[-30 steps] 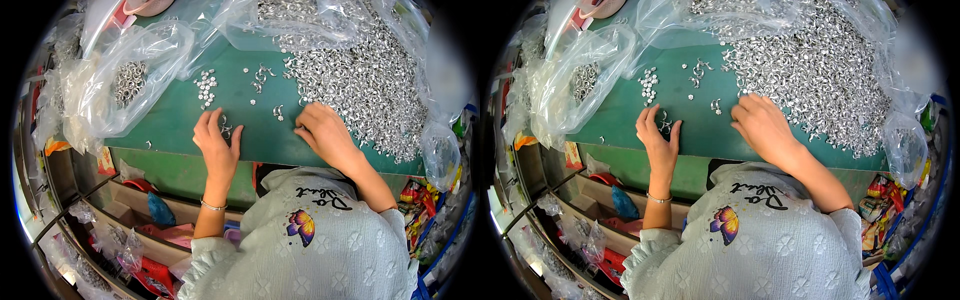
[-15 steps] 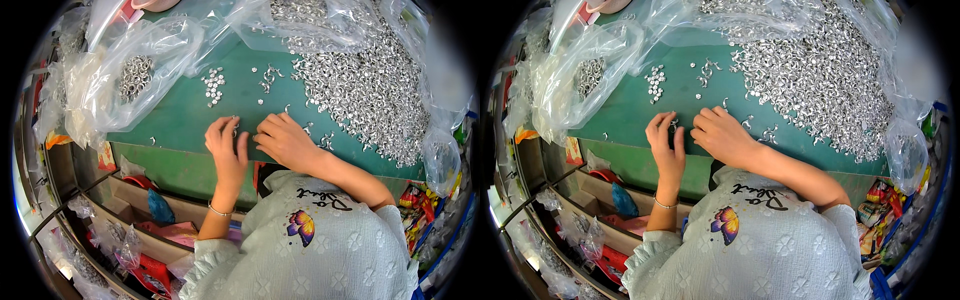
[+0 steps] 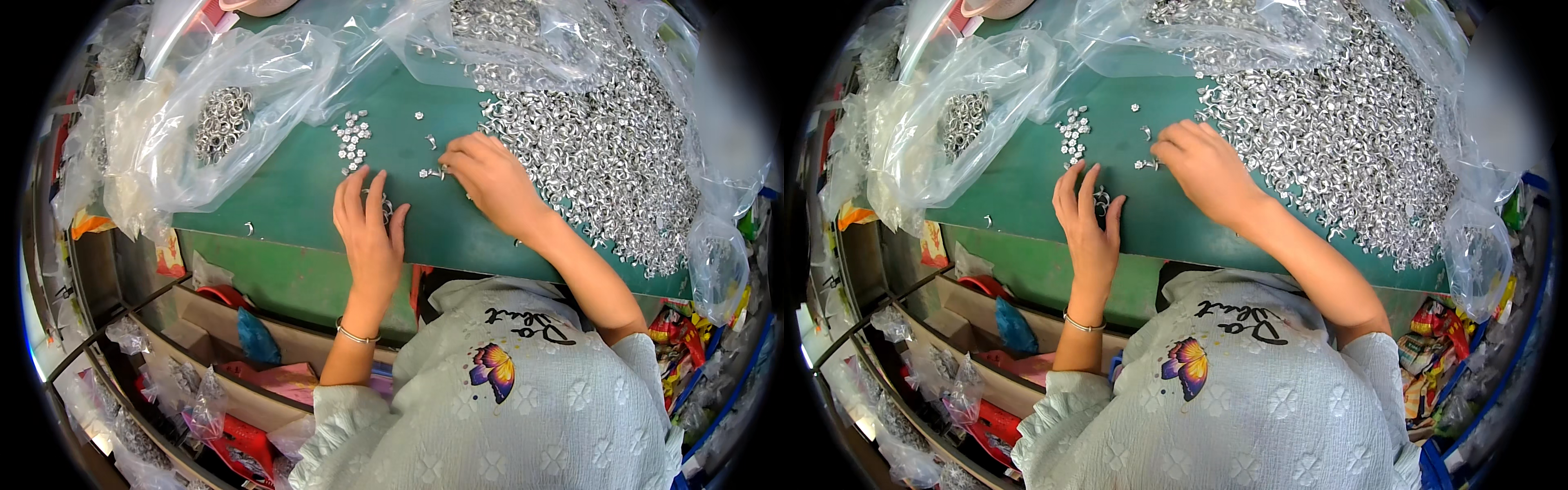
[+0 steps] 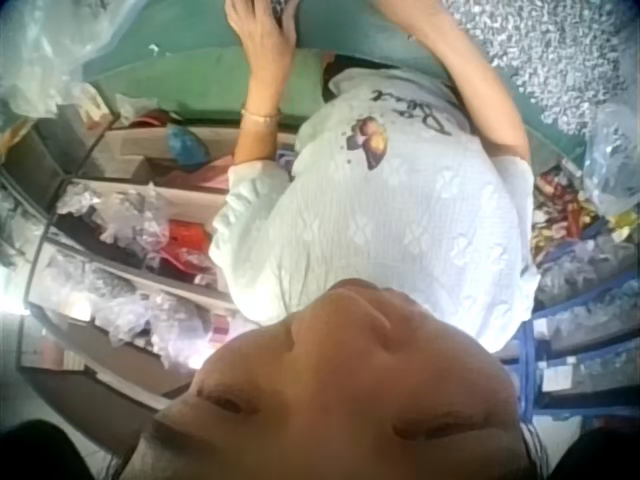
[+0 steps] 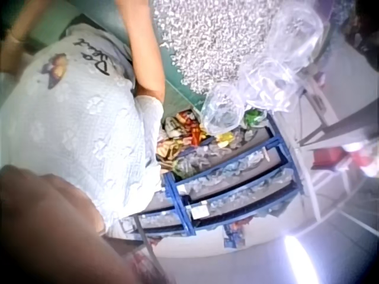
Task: The person sorts small silver metal components on a green table by hand, moving them from a central pile into smaller groups and placing them into plastic bags.
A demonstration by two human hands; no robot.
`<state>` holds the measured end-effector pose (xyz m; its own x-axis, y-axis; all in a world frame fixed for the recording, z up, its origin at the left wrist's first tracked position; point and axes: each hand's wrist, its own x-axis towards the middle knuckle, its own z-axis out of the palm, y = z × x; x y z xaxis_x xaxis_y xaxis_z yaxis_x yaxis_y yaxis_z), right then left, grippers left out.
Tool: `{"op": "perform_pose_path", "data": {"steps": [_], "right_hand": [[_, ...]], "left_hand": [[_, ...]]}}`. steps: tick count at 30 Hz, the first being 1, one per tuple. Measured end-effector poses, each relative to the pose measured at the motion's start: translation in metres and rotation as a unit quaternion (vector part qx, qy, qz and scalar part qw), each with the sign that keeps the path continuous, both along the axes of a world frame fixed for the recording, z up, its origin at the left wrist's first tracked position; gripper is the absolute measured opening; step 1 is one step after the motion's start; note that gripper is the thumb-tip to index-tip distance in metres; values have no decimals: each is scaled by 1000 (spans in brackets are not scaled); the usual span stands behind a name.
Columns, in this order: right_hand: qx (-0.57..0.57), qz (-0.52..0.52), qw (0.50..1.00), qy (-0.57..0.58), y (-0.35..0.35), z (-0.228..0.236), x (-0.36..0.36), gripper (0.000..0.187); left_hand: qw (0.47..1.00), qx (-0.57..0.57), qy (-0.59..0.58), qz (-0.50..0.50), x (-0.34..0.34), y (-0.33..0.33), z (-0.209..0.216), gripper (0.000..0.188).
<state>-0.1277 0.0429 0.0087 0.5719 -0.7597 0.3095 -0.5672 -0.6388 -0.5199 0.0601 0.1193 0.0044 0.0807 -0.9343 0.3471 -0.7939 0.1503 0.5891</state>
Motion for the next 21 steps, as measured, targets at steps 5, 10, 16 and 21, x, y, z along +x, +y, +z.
{"op": "perform_pose_path", "data": {"steps": [5, 10, 16, 21], "right_hand": [[112, -67, 985, -117, -7, 9, -15, 13], [60, -95, 991, -74, -3, 9, -8, 17], [-28, -92, 995, 42, 4, 5, -16, 18], [-42, -98, 994, 30, 12, 19, -5, 12]], "left_hand": [[999, 17, 25, -28, 7, 9, -12, 27], [999, -1, 27, -24, 5, 14, -9, 27], [999, 21, 38, -22, 9, 13, -3, 29], [998, 16, 50, -25, 6, 15, -5, 30]]}}
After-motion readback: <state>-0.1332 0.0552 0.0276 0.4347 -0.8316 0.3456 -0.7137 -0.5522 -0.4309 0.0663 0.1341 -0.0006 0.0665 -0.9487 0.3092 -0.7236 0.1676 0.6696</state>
